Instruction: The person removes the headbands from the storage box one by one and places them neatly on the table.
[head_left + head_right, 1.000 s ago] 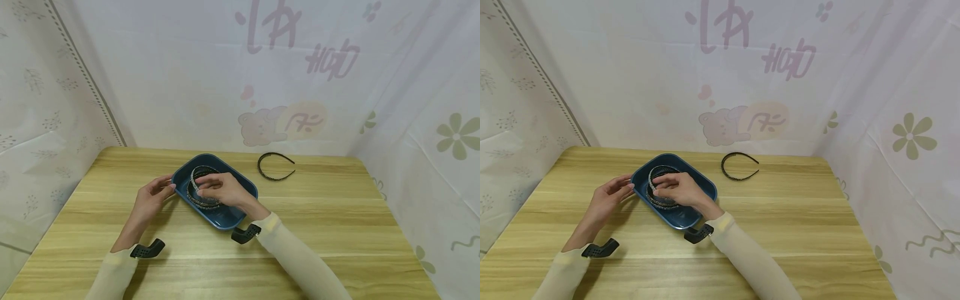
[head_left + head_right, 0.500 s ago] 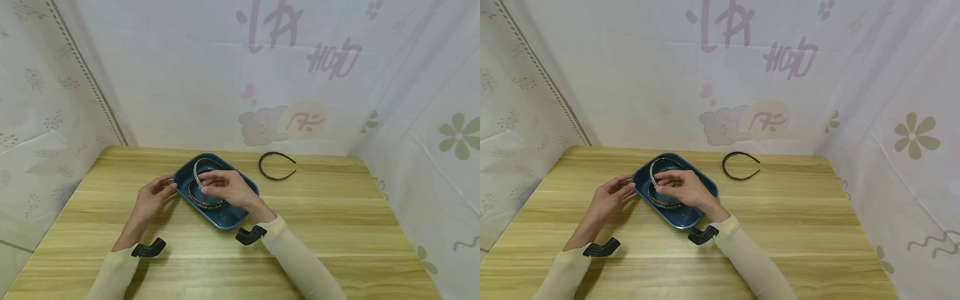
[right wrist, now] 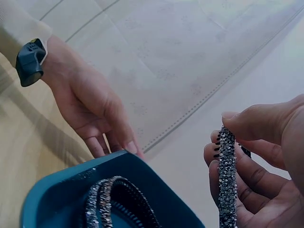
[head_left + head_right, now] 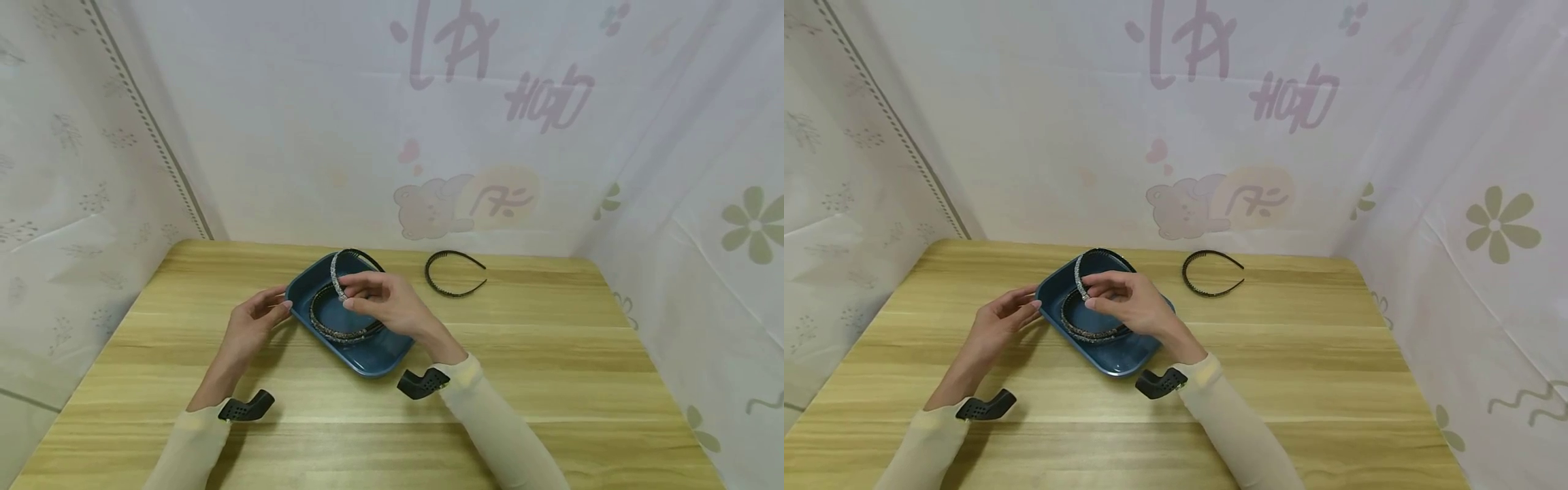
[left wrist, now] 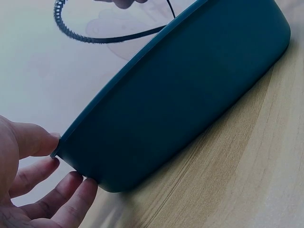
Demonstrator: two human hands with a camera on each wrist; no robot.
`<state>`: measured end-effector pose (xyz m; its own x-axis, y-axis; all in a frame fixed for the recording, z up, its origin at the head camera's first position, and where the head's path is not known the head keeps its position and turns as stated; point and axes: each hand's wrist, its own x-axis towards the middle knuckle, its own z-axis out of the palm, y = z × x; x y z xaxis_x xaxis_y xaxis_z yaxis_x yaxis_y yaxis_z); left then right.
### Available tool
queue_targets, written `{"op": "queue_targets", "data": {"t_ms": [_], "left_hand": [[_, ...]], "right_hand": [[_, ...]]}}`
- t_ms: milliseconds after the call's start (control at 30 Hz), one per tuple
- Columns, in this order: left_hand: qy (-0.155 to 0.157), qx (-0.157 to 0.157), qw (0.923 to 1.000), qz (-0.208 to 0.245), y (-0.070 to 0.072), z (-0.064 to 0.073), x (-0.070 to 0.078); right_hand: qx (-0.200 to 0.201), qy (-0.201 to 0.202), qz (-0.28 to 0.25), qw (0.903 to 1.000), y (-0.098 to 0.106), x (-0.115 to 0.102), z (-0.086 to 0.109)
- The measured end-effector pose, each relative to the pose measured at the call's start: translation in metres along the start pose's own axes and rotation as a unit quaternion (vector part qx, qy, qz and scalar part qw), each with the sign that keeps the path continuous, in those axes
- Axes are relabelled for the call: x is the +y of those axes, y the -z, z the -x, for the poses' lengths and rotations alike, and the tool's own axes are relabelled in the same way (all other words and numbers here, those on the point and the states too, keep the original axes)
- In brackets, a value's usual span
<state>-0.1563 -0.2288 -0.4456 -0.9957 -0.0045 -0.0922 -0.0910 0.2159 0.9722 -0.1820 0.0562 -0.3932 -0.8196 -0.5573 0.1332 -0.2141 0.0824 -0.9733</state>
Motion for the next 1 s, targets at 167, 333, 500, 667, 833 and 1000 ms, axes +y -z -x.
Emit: {"op": "queue_targets", "data": {"t_ms": [167,333,500,667,833,1000], "left_hand": [[-0.002,0.004,1.0,0.005,-0.001,0.0,-0.001],[0.0,0.004,1.0,0.004,-0.001,0.0,-0.002],[0.004,0.003,1.0,-0.002,-0.001,0.0,-0.002],[0.003,0.006,1.0,-0.007,0.0,0.0,-0.003],[0.001,0.009,0.9999,-0.01,-0.001,0.0,-0.004],[-0.003,0.01,0.9999,-0.011,-0.001,0.0,-0.004]], "right_hand": [[0.011,0.009,0.015,0.9998,0.008,-0.004,0.004],[0.022,0.018,0.026,0.9993,0.018,-0.007,0.007],[0.047,0.026,0.04,0.9977,0.031,-0.008,0.01],[0.067,0.023,0.06,0.9957,0.045,-0.006,0.014],[0.083,0.011,0.081,0.9931,0.06,-0.001,0.018],[0.102,-0.002,0.111,0.9885,0.073,0.004,0.024]]}}
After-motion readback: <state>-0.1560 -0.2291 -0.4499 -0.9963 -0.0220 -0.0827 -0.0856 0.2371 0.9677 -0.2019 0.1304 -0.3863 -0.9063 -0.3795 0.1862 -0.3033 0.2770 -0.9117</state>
